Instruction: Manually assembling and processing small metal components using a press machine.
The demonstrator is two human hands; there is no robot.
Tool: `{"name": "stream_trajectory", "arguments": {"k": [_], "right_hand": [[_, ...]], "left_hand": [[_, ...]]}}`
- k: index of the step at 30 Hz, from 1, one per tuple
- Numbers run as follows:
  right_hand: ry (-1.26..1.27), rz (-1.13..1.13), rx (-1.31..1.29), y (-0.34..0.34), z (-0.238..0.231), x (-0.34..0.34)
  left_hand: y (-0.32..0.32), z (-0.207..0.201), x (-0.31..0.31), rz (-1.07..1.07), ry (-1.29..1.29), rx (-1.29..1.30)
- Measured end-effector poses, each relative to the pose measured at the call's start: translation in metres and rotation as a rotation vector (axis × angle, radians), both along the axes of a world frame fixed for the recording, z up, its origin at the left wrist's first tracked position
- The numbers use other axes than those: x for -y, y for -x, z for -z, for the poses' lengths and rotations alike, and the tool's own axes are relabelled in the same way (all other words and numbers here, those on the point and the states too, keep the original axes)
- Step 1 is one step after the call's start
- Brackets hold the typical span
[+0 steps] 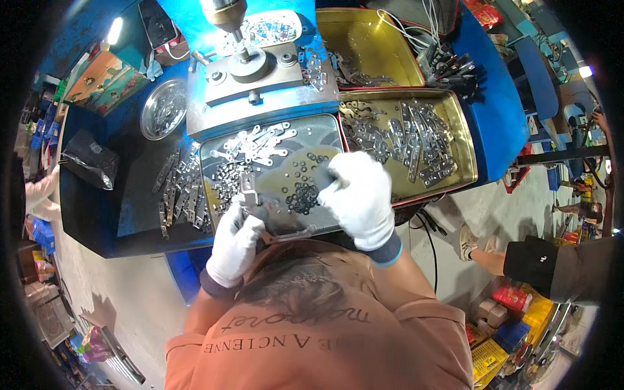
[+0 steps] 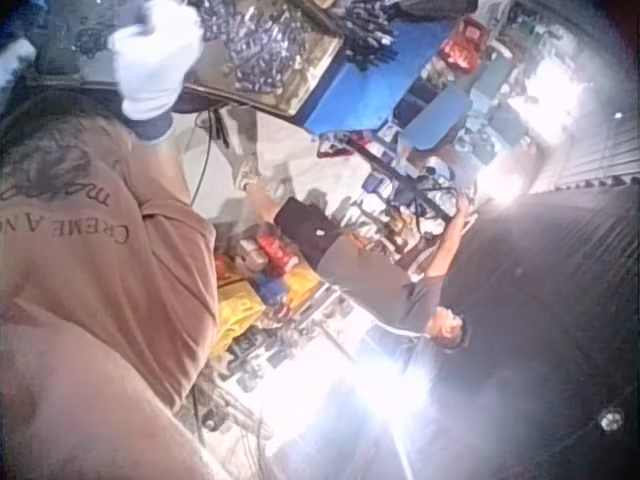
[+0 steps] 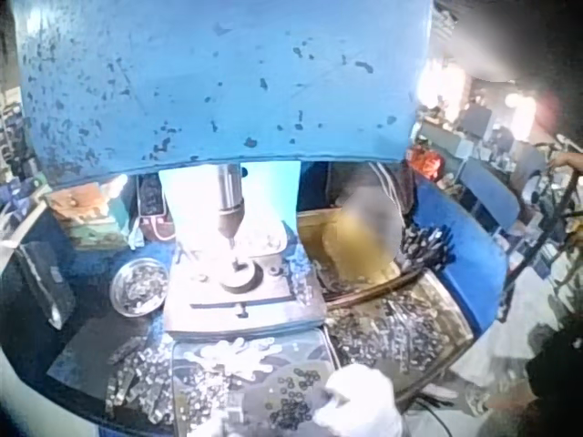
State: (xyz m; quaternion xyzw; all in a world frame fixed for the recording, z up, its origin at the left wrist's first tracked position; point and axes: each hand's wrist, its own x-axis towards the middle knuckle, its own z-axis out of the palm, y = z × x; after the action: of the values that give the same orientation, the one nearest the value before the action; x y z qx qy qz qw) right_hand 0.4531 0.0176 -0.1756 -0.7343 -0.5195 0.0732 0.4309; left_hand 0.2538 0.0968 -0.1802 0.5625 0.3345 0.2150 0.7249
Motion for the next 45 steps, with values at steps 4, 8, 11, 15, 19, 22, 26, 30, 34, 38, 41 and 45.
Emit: {"name": "stream_trajectory", "arguments": {"k": [4, 8, 11, 15, 19, 22, 26, 30, 34, 38, 41, 45], "right_hand": [[-0.008, -0.023, 0.563, -0.021, 0.019, -0.022], [0.003, -0.011, 0.607, -0.012, 0.027, -0.037], [-0.020, -0.025, 0.632, -0.011, 0.022, -0.038], [-0.110, -0.116, -0.081, -0.007, 0.013, -0.032], [-0.034, -0.169, -0.597, 0.023, -0.011, -0.029], [-0.082, -0.132, -0.376, 0.022, 0.010, -0.031], [-0.016, -0.076, -0.497, 0.027, 0.003, -0.030], [-0.042, -0.145, -0.943, 0.022, 0.001, -0.030], [-0.048, -0.349, -0.173, 0.020, -0.011, -0.019], [-0.054, -0.215, -0.080, 0.036, 0.000, -0.017], [-0.094, -0.224, -0.159, 0.039, -0.003, -0.017], [-0.197, -0.201, 0.315, 0.042, -0.002, -0.016]], "left_hand": [[-0.011, -0.009, -0.010, -0.040, 0.100, 0.013], [-0.015, 0.000, -0.011, -0.036, 0.063, -0.024], [-0.016, 0.003, -0.012, -0.076, 0.077, -0.009], [-0.020, 0.007, -0.013, -0.149, 0.123, 0.042], [-0.026, 0.007, -0.014, -0.067, -0.022, -0.067], [-0.033, 0.001, -0.013, -0.091, 0.051, 0.050], [-0.031, -0.001, -0.007, -0.114, 0.171, 0.045], [-0.034, 0.001, -0.005, -0.225, 0.140, 0.133], [-0.032, 0.000, -0.013, -0.224, 0.192, 0.092], [-0.035, 0.004, -0.011, -0.238, 0.109, 0.108], [-0.038, 0.001, -0.008, -0.272, 0.073, 0.129], [-0.039, 0.000, -0.006, -0.331, 0.173, 0.112]]}}
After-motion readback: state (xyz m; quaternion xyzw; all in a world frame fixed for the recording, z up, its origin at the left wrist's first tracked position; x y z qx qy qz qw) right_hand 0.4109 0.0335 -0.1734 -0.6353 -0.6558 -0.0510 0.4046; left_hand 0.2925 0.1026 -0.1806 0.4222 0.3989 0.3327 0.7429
